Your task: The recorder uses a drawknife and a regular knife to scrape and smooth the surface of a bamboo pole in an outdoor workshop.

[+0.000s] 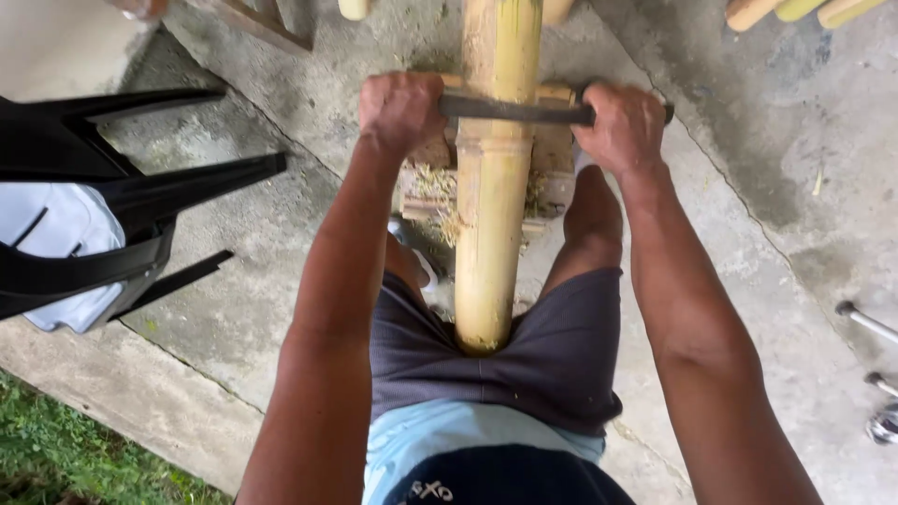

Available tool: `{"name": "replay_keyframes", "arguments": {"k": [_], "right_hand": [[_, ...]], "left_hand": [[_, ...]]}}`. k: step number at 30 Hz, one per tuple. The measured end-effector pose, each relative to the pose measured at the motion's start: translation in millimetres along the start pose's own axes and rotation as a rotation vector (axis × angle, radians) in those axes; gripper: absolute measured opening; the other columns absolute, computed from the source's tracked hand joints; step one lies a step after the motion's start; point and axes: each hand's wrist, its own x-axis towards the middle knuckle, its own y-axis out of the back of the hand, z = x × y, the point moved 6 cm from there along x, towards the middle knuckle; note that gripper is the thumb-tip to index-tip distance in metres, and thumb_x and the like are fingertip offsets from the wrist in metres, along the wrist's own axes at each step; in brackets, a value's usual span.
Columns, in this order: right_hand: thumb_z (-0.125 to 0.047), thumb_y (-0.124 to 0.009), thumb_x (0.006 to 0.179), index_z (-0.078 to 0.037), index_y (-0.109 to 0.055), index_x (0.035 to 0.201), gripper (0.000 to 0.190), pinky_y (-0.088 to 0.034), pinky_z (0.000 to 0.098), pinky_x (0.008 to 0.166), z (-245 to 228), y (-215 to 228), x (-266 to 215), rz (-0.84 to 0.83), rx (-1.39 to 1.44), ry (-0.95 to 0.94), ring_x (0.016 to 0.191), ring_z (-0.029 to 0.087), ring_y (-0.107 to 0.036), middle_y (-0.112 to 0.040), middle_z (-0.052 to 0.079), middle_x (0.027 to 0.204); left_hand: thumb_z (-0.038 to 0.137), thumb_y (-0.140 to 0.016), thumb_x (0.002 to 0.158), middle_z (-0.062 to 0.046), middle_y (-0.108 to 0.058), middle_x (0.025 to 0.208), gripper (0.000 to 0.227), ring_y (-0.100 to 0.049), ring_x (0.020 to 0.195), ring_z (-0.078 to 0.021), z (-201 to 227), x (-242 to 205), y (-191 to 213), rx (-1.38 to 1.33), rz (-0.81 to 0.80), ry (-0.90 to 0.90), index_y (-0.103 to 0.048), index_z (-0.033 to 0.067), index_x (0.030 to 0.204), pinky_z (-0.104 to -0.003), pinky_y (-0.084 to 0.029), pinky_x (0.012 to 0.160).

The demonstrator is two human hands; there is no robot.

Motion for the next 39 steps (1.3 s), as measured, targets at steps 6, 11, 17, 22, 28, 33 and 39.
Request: {"name": "replay_keyframes", "arguments": {"k": [6, 11, 17, 22, 28, 33, 39], "right_hand": [[-0.043, -0.073, 0.101, -0.011, -0.071, 0.107, 0.033, -0.042, 0.0486, 0.094, -40.5, -3.3, -19.9, -0.009, 0.043, 0.142, 0.097, 0.030, -0.060, -0.066, 0.010, 0.098], [-0.042, -0.062, 0.110, -0.007, -0.067, 0.100, 0.037, -0.046, 0.0507, 0.084, -51.5, -17.8, -54.8, 0.032, 0.251, 0.003, 0.090, 0.037, -0.062, -0.065, 0.013, 0.092], [-0.053, -0.056, 0.106, -0.004, -0.062, 0.089, 0.052, -0.047, 0.0542, 0.068, -52.4, -45.9, -84.3, -0.098, 0.395, -0.187, 0.076, 0.042, -0.063, -0.064, 0.019, 0.080], [-0.059, -0.052, 0.105, -0.006, -0.063, 0.088, 0.056, -0.047, 0.0539, 0.065, -51.5, -45.9, -95.1, -0.139, 0.415, -0.159, 0.072, 0.042, -0.064, -0.065, 0.018, 0.076], [-0.060, -0.053, 0.105, -0.005, -0.063, 0.084, 0.059, -0.047, 0.0526, 0.063, -57.6, -35.6, -108.5, -0.152, 0.387, -0.102, 0.071, 0.041, -0.064, -0.065, 0.017, 0.075], [-0.059, -0.055, 0.104, -0.006, -0.063, 0.082, 0.058, -0.047, 0.0492, 0.059, -65.5, -33.1, -126.7, -0.182, 0.398, -0.095, 0.063, 0.036, -0.064, -0.062, 0.015, 0.068], [-0.055, -0.057, 0.104, -0.006, -0.061, 0.079, 0.055, -0.048, 0.0490, 0.058, -74.3, -32.1, -149.4, -0.142, 0.402, -0.058, 0.062, 0.034, -0.062, -0.060, 0.013, 0.065]], "left_hand": [[0.040, -0.062, 0.101, -0.003, -0.066, 0.073, 0.030, -0.060, 0.060, -0.0143, -2.6, -20.7, -19.4, -0.202, -0.227, 0.045, -0.073, 0.0139, 0.109, -0.035, -0.052, 0.064], [0.048, -0.071, 0.085, -0.004, -0.068, 0.089, 0.038, -0.062, 0.083, -0.0208, 23.3, -51.7, 25.2, -0.052, 0.116, -0.165, -0.074, 0.0171, 0.107, -0.044, -0.050, 0.078], [0.067, -0.065, 0.091, -0.002, -0.066, 0.090, 0.053, -0.054, 0.088, -0.0183, 47.4, -76.9, 30.8, 0.158, 0.232, -0.175, -0.073, 0.0158, 0.098, -0.038, -0.040, 0.082], [0.064, -0.069, 0.090, -0.001, -0.066, 0.085, 0.048, -0.053, 0.081, -0.0188, 45.5, -86.4, 18.9, 0.071, 0.175, -0.125, -0.071, 0.0177, 0.100, -0.038, -0.038, 0.080], [0.057, -0.076, 0.080, 0.000, -0.065, 0.080, 0.040, -0.053, 0.071, -0.0182, 51.5, -120.7, 6.7, -0.041, 0.384, -0.153, -0.072, 0.0182, 0.084, -0.038, -0.037, 0.074], [0.060, -0.079, 0.079, -0.001, -0.063, 0.069, 0.046, -0.055, 0.071, -0.0201, 55.9, -144.3, -2.3, -0.071, 0.434, -0.113, -0.071, 0.0141, 0.079, -0.039, -0.036, 0.074], [0.061, -0.079, 0.077, -0.001, -0.063, 0.070, 0.049, -0.056, 0.072, -0.0192, 60.3, -165.5, -15.3, -0.072, 0.504, -0.148, -0.071, 0.0131, 0.077, -0.038, -0.036, 0.073]]}}
